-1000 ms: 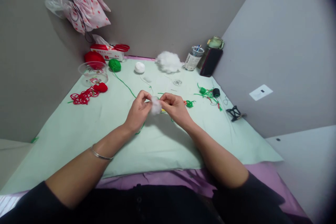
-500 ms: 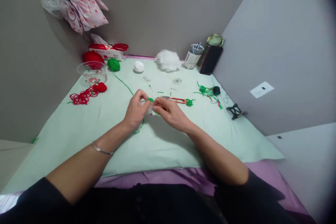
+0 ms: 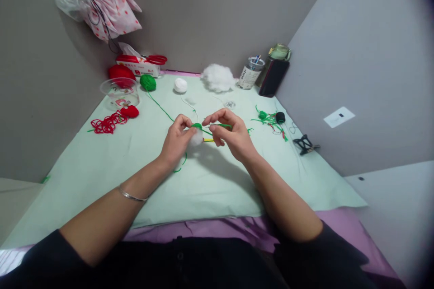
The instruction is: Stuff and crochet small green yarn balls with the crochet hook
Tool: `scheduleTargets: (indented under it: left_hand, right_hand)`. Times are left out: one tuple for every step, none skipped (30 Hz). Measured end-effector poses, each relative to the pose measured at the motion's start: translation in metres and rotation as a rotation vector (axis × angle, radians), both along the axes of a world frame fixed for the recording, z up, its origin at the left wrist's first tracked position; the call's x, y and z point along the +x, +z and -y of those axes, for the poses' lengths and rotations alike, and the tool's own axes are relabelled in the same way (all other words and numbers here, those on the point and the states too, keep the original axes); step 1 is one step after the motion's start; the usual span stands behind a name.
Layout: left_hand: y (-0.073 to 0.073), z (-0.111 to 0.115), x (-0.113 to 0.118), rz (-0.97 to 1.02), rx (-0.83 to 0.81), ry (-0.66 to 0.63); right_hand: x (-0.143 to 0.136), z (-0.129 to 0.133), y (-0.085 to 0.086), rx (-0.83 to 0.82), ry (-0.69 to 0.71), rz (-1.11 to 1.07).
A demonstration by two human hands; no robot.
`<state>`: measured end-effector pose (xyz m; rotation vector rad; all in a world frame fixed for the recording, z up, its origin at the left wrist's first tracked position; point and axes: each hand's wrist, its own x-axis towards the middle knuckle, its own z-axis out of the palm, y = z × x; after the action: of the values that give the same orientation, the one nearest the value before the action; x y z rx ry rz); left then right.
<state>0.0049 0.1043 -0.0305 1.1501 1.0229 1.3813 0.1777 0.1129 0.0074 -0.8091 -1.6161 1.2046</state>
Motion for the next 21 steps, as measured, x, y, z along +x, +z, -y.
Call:
scheduleTargets:
  left_hand:
    - [0.0,0.0,0.0,0.008,-0.004,-0.001]
    - [-0.001,0.0,-0.001,0.014,-0.006,-0.002]
    - [-0.002,-0.001,-0.001,0.016,-0.007,0.0]
    - [-0.002,-0.001,-0.001,0.015,-0.007,0.007]
    - [-0.003,-0.001,-0.001,0.011,-0.005,0.017]
    - [-0.003,-0.002,-0.001,0.005,-0.002,0.029]
    - [-0.004,-0.002,-0.001,-0.005,0.002,0.04]
    - [-0.004,-0.002,-0.001,-0.018,0.007,0.048]
    - [-0.003,-0.002,-0.001,-0.033,0.012,0.051]
    - [-0.003,-0.001,0.0,-0.051,0.017,0.047]
    - [-0.002,-0.001,0.0,-0.069,0.021,0.04]
    - [-0.001,0.0,-0.001,-0.088,0.025,0.031]
    - [0.0,0.001,-0.001,-0.108,0.03,0.024]
    - [0.001,0.001,-0.001,-0.127,0.037,0.018]
    - [0.002,0.002,-0.002,-0.145,0.045,0.015]
    - [0.002,0.002,-0.003,-0.16,0.052,0.011]
    - [0.002,0.003,-0.003,-0.172,0.058,0.006]
    - [0.002,0.003,-0.003,-0.18,0.06,-0.003]
    - [0.002,0.003,-0.003,-0.185,0.06,-0.016]
    - [0.002,0.004,-0.003,-0.187,0.058,-0.03]
    - [0.001,0.005,-0.003,-0.186,0.054,-0.045]
  right_hand:
    - [0.0,-0.001,-0.002,0.048,-0.054,0.083]
    - [-0.001,-0.001,-0.004,0.121,-0.1,0.187]
    - [-0.001,-0.002,-0.006,0.199,-0.13,0.296]
    - [-0.002,-0.003,-0.008,0.27,-0.141,0.397]
    - [-0.002,-0.003,-0.01,0.325,-0.136,0.482]
    - [-0.003,-0.003,-0.011,0.362,-0.122,0.541]
    - [-0.004,-0.003,-0.012,0.383,-0.113,0.574]
    - [-0.004,-0.003,-0.013,0.391,-0.113,0.59]
    - [-0.005,-0.003,-0.013,0.39,-0.119,0.602]
    - [-0.005,-0.003,-0.013,0.381,-0.133,0.614]
    - [-0.005,-0.002,-0.013,0.363,-0.152,0.626]
    - [-0.005,-0.002,-0.012,0.339,-0.173,0.638]
    - [-0.005,-0.002,-0.012,0.311,-0.189,0.647]
    - [-0.005,-0.002,-0.011,0.281,-0.2,0.65]
    - [-0.006,-0.002,-0.011,0.251,-0.206,0.647]
    - [-0.006,-0.001,-0.011,0.22,-0.208,0.637]
    - [-0.006,-0.001,-0.01,0.192,-0.208,0.625]
    - [-0.006,-0.001,-0.01,0.169,-0.213,0.613]
    - [-0.007,-0.002,-0.01,0.149,-0.224,0.603]
    - [-0.006,-0.002,-0.01,0.132,-0.24,0.594]
    - [-0.006,-0.003,-0.011,0.118,-0.256,0.584]
